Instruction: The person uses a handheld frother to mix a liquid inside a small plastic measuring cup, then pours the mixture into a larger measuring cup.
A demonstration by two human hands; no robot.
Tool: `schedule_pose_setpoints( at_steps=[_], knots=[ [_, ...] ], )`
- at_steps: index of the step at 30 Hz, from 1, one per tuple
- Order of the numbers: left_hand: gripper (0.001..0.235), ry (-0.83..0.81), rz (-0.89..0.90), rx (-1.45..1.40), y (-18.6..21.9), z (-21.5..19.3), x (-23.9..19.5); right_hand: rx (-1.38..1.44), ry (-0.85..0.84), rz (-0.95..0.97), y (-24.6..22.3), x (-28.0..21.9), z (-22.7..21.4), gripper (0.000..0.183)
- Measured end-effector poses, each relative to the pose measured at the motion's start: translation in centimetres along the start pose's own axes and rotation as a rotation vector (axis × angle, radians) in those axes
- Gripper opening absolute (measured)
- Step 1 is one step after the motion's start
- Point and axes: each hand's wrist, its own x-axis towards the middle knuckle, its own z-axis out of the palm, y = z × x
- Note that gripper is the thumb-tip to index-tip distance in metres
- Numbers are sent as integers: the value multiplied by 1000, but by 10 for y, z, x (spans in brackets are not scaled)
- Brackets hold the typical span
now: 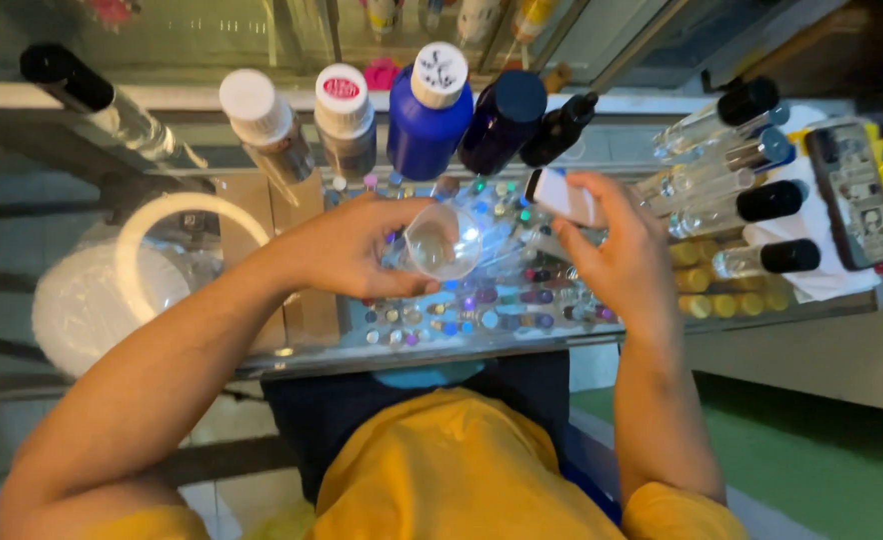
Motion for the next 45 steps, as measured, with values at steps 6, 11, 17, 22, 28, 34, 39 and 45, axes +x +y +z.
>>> schedule_pose_setpoints(
  at_steps=[6,11,17,22,28,34,39,45],
  knots=[
    [28,15,23,-51,0,-1,-2,7,-85,140,2,0,-4,43],
    [33,39,34,16,-3,0,-6,6,-98,107,11,0,-3,44],
    [35,60,103,99,-6,1,-4,-10,-89,21,24,-6,1,43],
    [34,90,151,183,-8,0,-4,-26,119,-236,1,-24,6,29],
    [37,103,200,264,-11,-5,2,-168,282,-224,8,-49,27,16],
    [47,136,21,287,-14,1,-5,-117,221,-257,1,-49,29,20],
    [59,142,-172,419,-7,6,-11,-135,232,-288,10,-52,29,24],
    [50,429,-222,456,29,20,-39,-99,223,-302,3,-49,25,26]
  ],
)
